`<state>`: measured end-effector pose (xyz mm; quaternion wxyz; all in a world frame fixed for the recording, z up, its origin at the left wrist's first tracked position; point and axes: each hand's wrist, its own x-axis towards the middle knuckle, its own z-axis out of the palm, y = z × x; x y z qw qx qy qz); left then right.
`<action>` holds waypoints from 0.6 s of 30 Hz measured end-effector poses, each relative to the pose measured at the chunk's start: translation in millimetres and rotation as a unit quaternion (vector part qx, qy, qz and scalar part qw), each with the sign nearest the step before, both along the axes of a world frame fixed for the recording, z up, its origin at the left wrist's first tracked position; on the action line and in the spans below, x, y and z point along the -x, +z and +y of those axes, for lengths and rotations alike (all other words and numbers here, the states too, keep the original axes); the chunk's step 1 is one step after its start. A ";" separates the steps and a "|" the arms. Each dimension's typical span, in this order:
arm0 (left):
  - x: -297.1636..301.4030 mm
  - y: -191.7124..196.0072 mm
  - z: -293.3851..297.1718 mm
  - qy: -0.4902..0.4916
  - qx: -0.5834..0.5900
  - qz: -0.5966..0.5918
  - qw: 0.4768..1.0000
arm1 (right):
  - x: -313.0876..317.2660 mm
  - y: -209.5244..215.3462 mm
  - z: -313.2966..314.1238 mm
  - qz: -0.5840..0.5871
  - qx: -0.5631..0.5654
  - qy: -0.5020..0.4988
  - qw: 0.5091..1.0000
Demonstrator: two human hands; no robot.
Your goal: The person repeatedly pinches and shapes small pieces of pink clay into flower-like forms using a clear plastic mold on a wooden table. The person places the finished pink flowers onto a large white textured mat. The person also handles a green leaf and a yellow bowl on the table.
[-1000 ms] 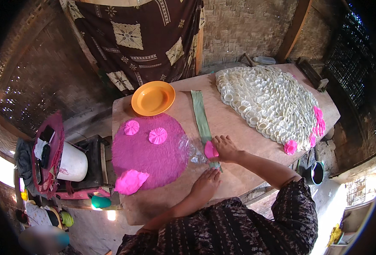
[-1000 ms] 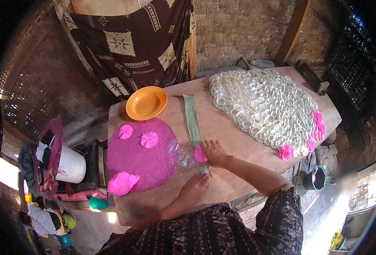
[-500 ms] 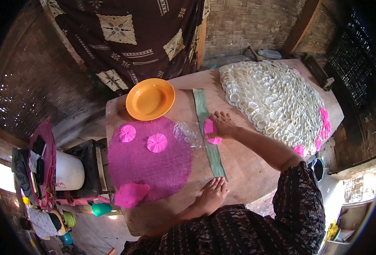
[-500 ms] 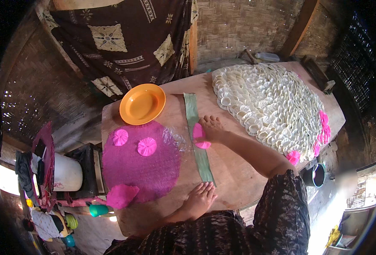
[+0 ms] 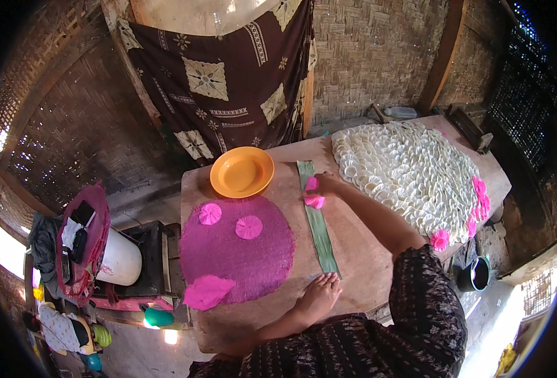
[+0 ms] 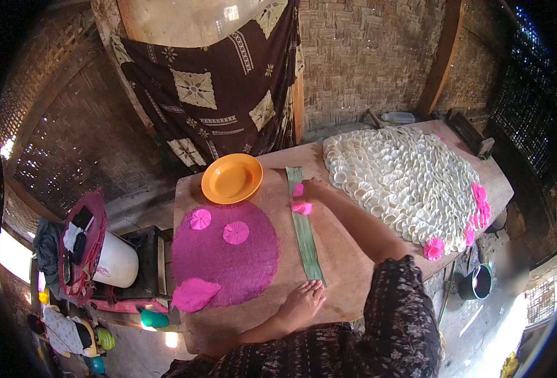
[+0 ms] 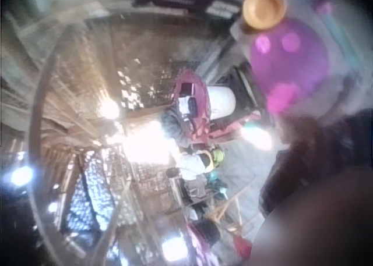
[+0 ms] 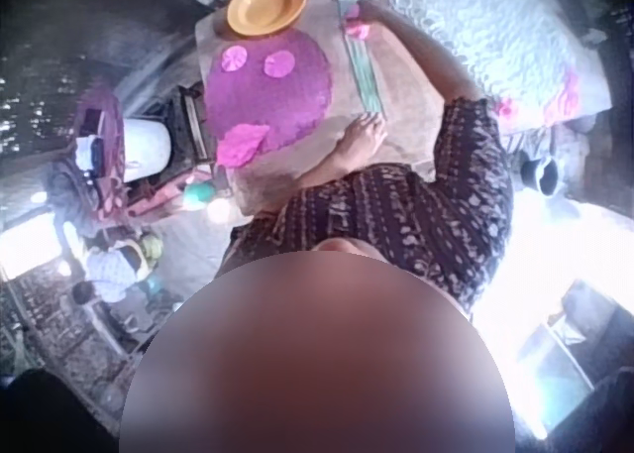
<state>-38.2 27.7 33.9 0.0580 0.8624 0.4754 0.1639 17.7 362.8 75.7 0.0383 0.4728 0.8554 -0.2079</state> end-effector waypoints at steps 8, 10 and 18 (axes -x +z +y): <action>-2.4 -6.1 -1.6 0.011 0.004 -0.016 1.000 | -58.4 -17.6 -100.5 0.027 -0.051 0.104 0.993; -1.5 -4.6 -0.8 0.008 0.013 -0.021 1.000 | -60.2 -23.1 -102.3 0.034 -0.053 0.103 0.993; -3.4 -2.9 2.4 0.003 0.003 -0.011 1.000 | -29.7 -19.7 -36.6 -0.001 -0.083 0.083 0.993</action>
